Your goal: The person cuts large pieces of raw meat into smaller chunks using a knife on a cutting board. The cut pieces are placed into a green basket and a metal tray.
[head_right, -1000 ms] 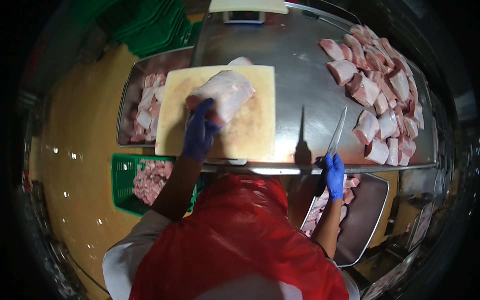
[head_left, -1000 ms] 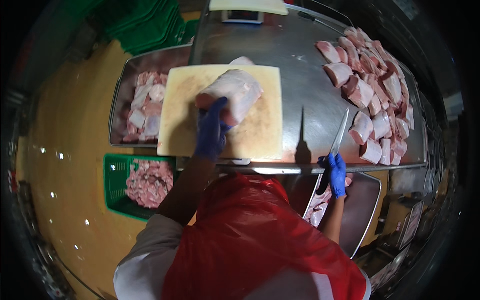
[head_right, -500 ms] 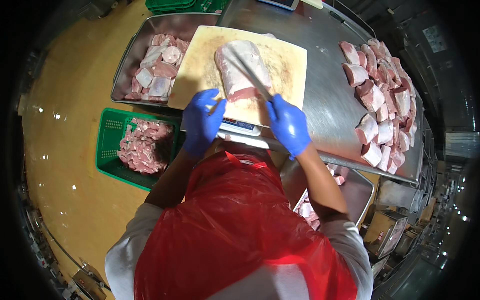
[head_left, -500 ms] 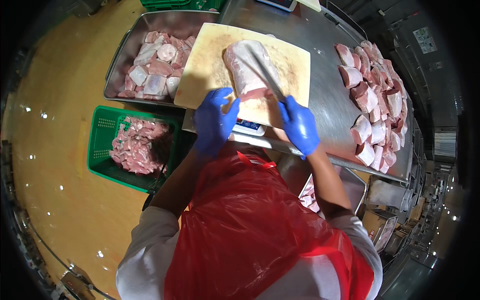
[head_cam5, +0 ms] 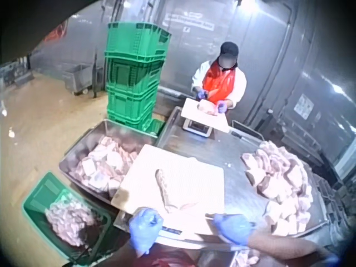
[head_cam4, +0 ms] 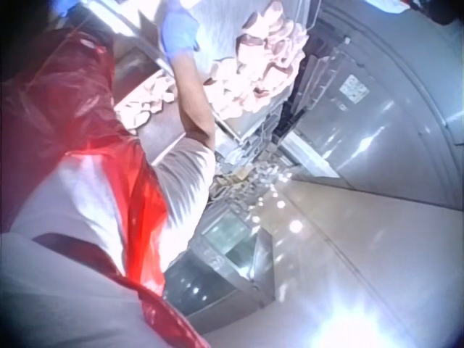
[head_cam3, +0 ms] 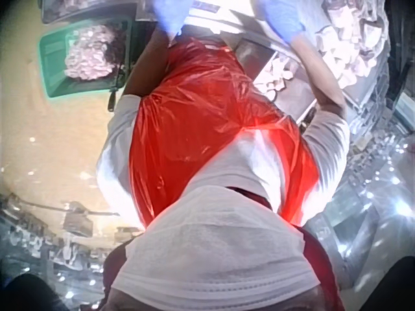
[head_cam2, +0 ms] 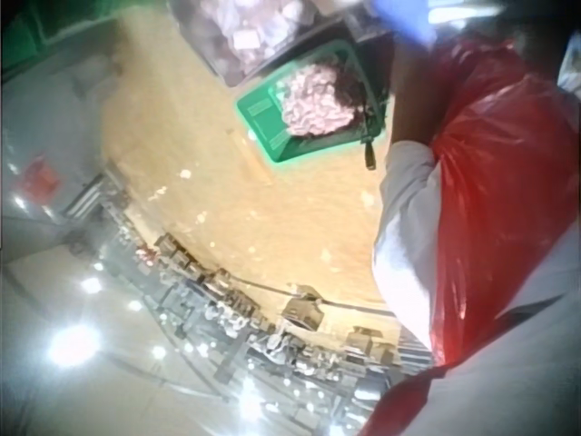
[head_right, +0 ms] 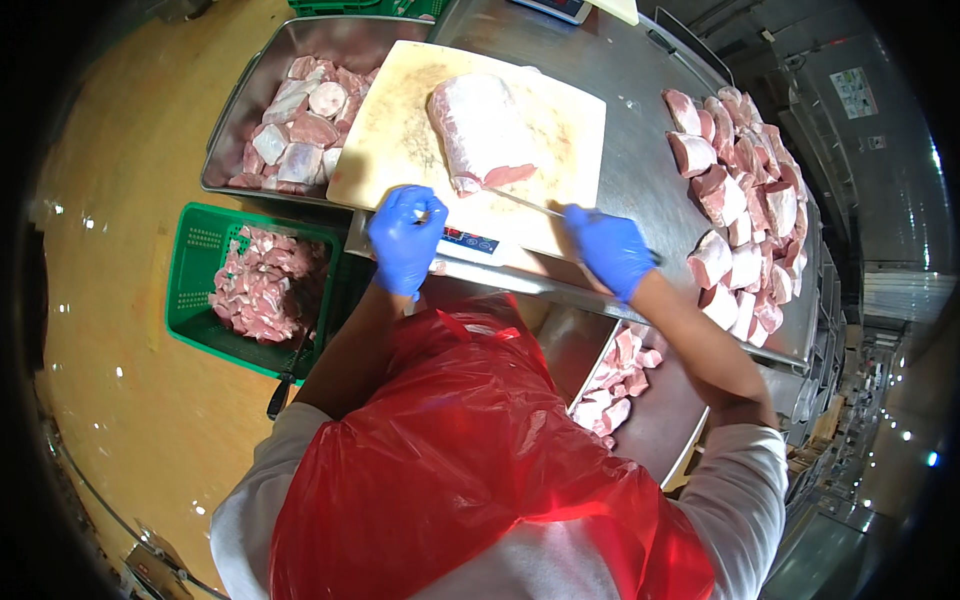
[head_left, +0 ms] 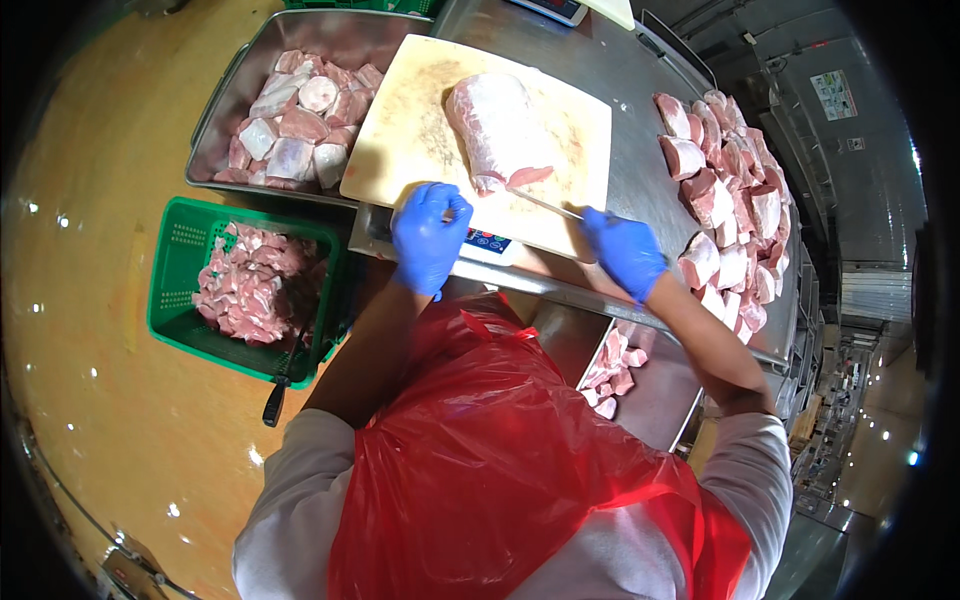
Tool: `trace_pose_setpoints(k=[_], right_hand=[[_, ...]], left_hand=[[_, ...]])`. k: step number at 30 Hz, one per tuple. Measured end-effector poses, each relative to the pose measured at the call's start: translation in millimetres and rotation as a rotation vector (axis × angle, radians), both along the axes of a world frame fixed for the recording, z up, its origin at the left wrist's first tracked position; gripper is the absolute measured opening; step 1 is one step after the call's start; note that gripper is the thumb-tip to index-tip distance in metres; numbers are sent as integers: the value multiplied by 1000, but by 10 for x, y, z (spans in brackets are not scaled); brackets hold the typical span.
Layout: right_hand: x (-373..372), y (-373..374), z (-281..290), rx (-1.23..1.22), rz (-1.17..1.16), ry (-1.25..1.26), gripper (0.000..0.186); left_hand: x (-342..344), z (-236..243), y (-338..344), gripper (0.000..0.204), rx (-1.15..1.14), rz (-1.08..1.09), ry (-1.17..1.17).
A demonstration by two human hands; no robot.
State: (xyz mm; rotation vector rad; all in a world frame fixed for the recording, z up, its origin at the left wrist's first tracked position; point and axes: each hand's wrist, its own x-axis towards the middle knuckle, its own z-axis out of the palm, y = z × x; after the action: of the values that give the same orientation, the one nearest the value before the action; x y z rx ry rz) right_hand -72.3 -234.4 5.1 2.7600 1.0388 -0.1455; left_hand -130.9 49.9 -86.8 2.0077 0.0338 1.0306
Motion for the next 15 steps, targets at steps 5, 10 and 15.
trace_pose_setpoints(k=[5, 10, 15], right_hand=[[-46, -494, 407, 5, 3, -86, 10], [-138, 327, 274, 368, -31, -77, 16], [-80, 1082, -20, 507, 25, -121, 18]], left_hand=[[-89, 120, 9, 16, -111, 4, 60], [139, 199, -285, 20, 89, -16, 105], [91, 62, -172, 17, 93, -121, 106]])
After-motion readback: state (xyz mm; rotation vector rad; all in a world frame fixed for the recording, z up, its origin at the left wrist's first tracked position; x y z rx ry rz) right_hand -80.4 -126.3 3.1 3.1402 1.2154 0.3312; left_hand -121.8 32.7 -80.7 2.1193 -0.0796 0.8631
